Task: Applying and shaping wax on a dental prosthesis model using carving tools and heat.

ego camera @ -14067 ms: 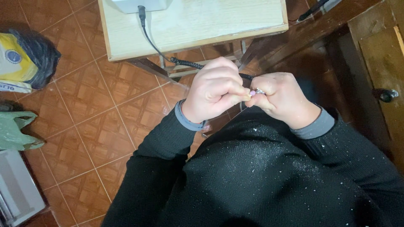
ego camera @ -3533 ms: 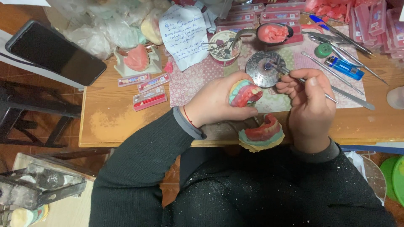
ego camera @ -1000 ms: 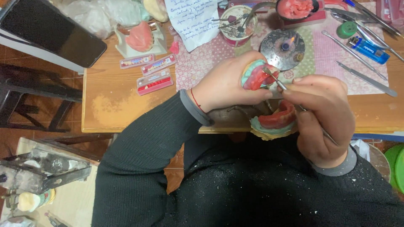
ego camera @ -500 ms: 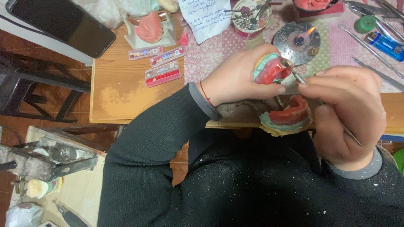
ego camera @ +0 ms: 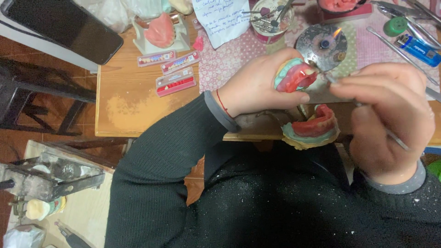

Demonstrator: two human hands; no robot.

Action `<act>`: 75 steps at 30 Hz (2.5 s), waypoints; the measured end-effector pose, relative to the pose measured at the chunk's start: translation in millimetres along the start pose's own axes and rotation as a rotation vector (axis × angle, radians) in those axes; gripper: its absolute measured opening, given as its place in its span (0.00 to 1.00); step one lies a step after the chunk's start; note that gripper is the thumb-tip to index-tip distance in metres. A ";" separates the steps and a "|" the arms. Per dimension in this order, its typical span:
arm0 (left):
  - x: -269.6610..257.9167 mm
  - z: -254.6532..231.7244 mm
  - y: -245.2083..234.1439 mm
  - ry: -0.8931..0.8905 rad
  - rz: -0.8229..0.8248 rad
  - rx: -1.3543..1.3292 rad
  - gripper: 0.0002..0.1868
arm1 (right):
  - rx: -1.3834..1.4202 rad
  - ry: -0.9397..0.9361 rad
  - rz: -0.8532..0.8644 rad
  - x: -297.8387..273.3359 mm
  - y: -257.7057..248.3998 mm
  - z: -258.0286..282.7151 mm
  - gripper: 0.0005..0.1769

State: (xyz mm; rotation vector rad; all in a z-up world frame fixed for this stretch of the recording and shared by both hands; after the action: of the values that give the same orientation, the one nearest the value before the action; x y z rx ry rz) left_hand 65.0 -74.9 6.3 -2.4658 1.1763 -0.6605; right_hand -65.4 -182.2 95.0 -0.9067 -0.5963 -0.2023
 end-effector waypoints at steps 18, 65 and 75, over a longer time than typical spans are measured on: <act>-2.0 -11.9 -9.7 -0.025 0.029 -0.107 0.25 | 0.896 0.457 -0.172 15.9 9.9 -135.3 0.12; -61.7 9.7 -59.6 0.152 -0.100 -0.385 0.40 | 0.045 0.061 -0.100 -54.9 34.9 -92.9 0.09; -97.6 20.9 -102.6 -0.178 -0.637 -0.181 0.34 | 0.134 0.116 -0.120 -55.4 33.2 -95.2 0.11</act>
State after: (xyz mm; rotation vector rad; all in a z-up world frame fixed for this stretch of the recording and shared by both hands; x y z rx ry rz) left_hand 87.9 66.3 11.7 -2.9948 0.3822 -0.4816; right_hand -59.3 -241.5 -3.5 -0.7250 -0.5496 -0.3171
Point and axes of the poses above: each hand's wrist, its own x-axis towards the middle knuckle, its own y-axis out of the palm, z = x × y, the point moved 10 cm from there along x, towards the middle knuckle, and after that the axes turned 1 degree about -x, right-handed, at the moved point
